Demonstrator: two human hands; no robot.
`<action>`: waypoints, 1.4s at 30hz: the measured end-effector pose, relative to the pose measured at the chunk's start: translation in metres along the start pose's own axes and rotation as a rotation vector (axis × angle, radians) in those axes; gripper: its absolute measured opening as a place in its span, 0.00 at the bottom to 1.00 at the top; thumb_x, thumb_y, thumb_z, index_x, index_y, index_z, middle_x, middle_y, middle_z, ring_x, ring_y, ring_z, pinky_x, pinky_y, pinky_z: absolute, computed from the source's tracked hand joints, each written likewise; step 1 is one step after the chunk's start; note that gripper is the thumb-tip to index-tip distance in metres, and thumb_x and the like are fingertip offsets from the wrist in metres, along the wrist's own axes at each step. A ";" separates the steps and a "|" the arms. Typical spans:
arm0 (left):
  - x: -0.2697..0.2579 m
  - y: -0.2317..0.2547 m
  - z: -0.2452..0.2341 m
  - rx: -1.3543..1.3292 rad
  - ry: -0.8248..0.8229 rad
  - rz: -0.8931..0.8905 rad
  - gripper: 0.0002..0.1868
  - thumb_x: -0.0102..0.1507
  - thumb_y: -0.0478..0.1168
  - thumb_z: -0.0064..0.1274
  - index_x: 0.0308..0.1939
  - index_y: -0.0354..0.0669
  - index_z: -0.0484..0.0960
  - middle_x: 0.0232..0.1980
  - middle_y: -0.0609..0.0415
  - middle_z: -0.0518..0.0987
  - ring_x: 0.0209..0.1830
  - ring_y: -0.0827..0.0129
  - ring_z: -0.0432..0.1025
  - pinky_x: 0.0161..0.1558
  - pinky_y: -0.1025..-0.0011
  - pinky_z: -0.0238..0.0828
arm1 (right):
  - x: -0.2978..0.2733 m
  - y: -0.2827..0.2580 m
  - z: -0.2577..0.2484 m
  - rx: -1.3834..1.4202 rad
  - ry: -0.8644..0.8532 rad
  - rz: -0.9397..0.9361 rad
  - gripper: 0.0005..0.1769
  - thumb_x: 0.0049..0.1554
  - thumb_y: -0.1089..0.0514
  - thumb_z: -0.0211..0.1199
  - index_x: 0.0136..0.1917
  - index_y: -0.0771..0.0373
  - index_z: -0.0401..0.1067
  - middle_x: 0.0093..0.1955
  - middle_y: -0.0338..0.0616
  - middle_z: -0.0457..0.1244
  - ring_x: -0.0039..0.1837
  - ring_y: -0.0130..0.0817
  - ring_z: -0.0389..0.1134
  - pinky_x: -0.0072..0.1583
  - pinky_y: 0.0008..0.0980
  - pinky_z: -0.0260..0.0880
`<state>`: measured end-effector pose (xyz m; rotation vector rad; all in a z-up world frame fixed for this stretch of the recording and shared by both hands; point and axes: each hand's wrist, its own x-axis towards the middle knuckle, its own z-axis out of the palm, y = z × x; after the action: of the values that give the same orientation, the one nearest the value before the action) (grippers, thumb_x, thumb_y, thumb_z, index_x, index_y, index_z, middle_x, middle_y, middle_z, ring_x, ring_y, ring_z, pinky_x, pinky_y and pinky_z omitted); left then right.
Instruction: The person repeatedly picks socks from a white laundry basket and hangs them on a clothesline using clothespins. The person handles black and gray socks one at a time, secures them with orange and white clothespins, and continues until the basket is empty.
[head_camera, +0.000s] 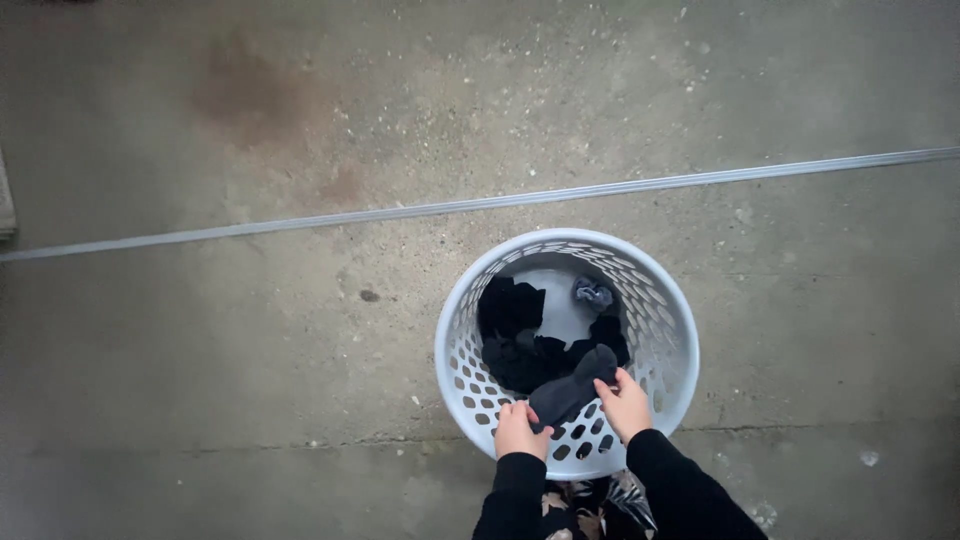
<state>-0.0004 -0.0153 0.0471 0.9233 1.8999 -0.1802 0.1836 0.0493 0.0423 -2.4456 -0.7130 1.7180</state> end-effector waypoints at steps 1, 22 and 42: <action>-0.007 0.003 -0.005 -0.012 -0.007 -0.033 0.22 0.57 0.46 0.72 0.31 0.55 0.68 0.45 0.59 0.70 0.42 0.61 0.74 0.50 0.63 0.72 | -0.006 -0.003 -0.004 0.033 0.008 -0.022 0.22 0.62 0.54 0.59 0.68 0.60 0.70 0.54 0.49 0.70 0.49 0.40 0.71 0.50 0.37 0.74; -0.088 0.037 -0.096 0.000 0.226 0.254 0.16 0.49 0.27 0.51 0.23 0.53 0.63 0.32 0.58 0.72 0.39 0.56 0.68 0.42 0.61 0.67 | -0.129 -0.102 -0.055 0.795 -0.025 -0.152 0.23 0.64 0.70 0.51 0.72 0.63 0.66 0.64 0.55 0.68 0.61 0.45 0.69 0.62 0.43 0.69; -0.152 0.102 -0.158 0.339 0.213 0.486 0.15 0.57 0.53 0.67 0.37 0.57 0.77 0.43 0.61 0.77 0.49 0.61 0.72 0.57 0.58 0.64 | -0.269 -0.181 -0.142 1.260 -0.064 -0.352 0.19 0.61 0.75 0.48 0.64 0.67 0.67 0.59 0.62 0.66 0.59 0.52 0.68 0.61 0.45 0.69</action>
<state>-0.0086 0.0538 0.2786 1.6612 1.8015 -0.1159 0.1806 0.1297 0.3872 -1.3011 0.0291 1.3968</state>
